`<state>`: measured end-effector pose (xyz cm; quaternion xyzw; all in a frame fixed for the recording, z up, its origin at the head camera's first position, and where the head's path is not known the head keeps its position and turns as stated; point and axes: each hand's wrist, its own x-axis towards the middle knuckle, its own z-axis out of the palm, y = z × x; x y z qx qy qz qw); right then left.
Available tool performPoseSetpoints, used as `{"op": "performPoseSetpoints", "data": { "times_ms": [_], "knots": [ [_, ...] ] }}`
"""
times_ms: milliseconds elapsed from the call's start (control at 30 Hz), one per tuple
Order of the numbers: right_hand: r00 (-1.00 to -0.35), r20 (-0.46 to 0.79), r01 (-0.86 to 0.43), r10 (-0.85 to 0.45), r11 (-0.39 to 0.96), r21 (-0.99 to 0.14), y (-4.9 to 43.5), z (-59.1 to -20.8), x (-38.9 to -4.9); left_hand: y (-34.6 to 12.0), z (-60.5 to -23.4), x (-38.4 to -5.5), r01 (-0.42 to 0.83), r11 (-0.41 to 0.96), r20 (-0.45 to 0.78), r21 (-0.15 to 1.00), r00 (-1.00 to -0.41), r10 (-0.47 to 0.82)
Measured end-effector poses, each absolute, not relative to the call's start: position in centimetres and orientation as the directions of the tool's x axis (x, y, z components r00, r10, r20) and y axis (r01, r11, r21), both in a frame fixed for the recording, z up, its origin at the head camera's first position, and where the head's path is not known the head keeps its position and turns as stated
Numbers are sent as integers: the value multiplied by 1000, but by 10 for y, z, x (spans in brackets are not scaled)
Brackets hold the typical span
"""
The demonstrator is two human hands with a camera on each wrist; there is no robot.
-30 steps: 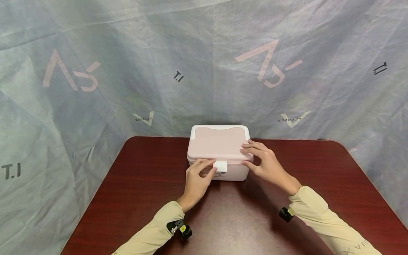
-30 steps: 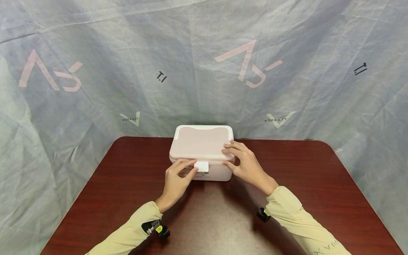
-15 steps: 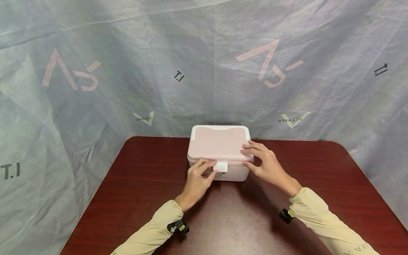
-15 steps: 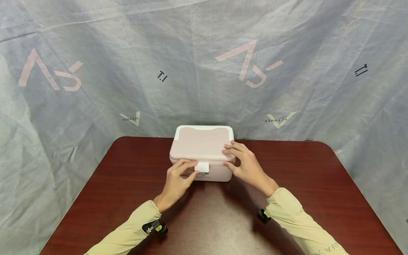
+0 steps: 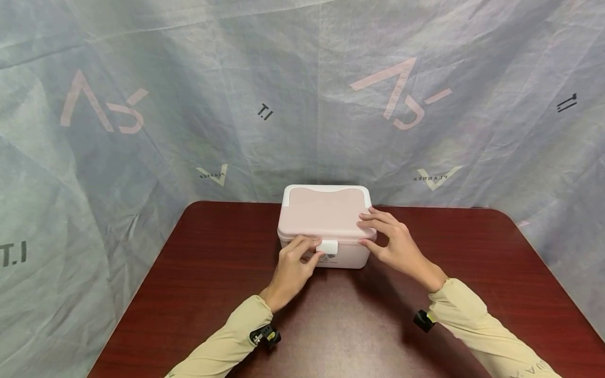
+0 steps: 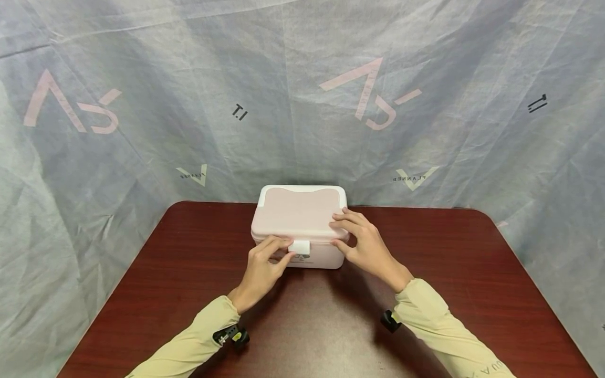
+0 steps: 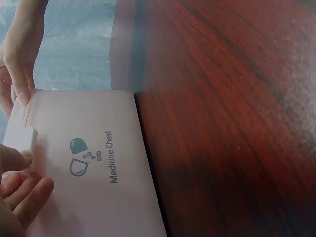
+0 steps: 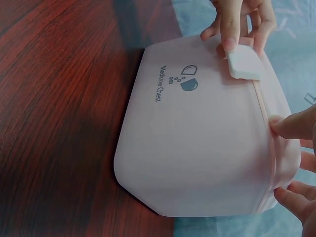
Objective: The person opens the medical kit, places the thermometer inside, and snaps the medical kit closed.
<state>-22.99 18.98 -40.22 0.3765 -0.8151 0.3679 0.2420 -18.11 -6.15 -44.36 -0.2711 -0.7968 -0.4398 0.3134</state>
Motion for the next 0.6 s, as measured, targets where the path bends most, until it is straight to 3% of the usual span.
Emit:
{"op": "performPoseSetpoints", "data": {
  "times_ms": [367, 600],
  "knots": [
    [-608, 666, -785, -432, 450, -425, 189, -401, -231, -59, -444, -181, 678, 523, 728, 516, -669, 149],
    [-609, 665, -786, -432, 445, -430, 188, -400, -231, -58, -446, -183, 686, 550, 756, 476, -639, 142]
  ]
}}
